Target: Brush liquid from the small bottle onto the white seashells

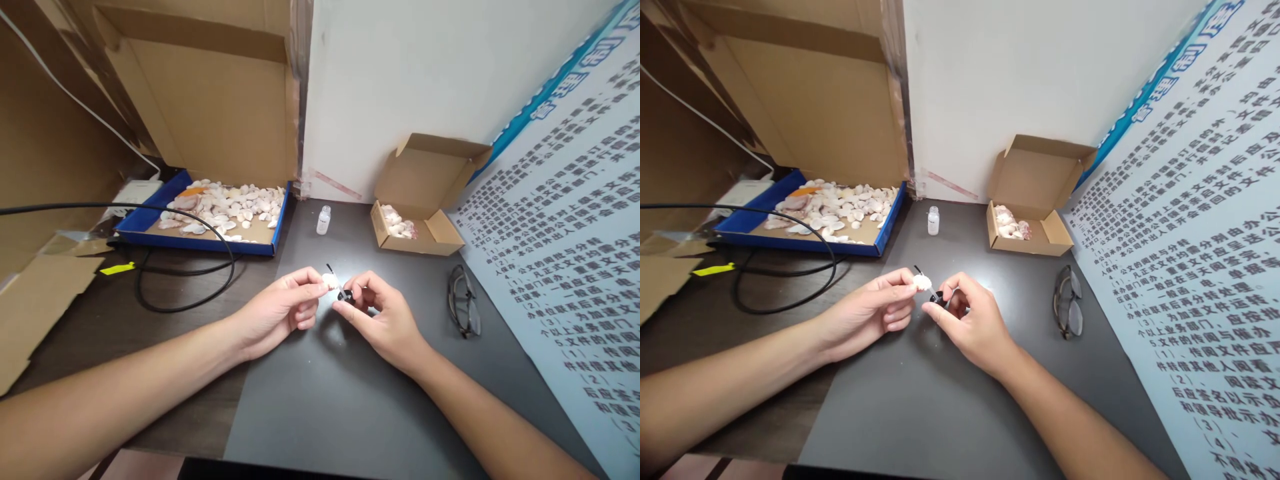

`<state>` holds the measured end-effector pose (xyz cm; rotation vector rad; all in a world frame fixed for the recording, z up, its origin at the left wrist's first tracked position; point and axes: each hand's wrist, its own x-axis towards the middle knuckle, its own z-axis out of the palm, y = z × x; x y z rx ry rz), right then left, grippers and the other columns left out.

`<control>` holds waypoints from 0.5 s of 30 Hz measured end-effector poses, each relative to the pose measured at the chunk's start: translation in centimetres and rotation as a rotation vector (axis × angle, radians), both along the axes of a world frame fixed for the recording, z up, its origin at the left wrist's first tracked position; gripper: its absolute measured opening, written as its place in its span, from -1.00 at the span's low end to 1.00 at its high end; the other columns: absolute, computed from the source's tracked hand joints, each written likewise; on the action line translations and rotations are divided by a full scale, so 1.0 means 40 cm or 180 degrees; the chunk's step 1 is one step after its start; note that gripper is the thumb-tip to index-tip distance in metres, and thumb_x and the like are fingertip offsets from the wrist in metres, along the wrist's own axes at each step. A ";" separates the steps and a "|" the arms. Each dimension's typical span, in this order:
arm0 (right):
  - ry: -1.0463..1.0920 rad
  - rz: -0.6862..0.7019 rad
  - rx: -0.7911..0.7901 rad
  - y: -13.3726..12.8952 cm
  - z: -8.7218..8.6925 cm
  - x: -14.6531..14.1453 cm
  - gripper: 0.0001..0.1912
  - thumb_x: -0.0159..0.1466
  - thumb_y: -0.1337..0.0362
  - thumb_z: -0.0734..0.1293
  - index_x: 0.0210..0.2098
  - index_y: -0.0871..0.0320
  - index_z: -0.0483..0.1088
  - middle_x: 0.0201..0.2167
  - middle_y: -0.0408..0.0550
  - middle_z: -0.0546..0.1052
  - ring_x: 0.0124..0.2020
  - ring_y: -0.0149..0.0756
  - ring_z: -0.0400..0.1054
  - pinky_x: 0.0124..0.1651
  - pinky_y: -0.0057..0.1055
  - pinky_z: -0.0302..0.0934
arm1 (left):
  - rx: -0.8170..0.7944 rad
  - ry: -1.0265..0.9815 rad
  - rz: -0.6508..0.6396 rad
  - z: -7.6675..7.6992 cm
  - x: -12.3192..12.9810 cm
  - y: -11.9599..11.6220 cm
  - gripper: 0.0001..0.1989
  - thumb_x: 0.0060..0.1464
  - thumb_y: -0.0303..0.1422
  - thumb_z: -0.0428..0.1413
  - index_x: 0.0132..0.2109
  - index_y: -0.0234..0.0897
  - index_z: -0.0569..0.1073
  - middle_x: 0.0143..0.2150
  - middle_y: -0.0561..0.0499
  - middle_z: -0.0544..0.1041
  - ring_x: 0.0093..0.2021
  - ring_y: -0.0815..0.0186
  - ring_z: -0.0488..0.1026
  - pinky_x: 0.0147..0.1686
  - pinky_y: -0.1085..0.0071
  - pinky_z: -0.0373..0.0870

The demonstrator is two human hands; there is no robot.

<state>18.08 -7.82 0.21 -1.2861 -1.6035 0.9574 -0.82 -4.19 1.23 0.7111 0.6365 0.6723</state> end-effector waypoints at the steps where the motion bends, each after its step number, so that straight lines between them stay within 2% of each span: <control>1: -0.0009 0.0010 -0.0024 0.001 -0.002 0.001 -0.65 0.19 0.18 0.42 -0.43 0.07 0.12 -0.53 -0.24 0.33 -0.56 -0.44 0.14 -0.46 -0.43 0.07 | 0.0030 0.0023 0.0010 0.000 0.000 0.001 -0.81 0.10 -0.40 0.23 -0.38 -0.29 0.36 -0.60 0.19 0.12 -0.59 0.54 0.01 -0.59 0.61 0.04; 15: -0.0237 0.0030 -0.0151 0.005 0.001 0.007 -0.68 0.22 0.18 0.40 -0.41 0.07 0.12 -0.45 -0.22 0.37 -0.57 -0.48 0.06 -0.46 -0.44 0.01 | 0.0079 0.0025 0.0188 0.005 -0.002 0.011 -0.79 0.03 -0.37 0.29 -0.38 -0.30 0.39 -0.55 0.19 0.18 -0.59 0.56 0.04 -0.59 0.59 0.02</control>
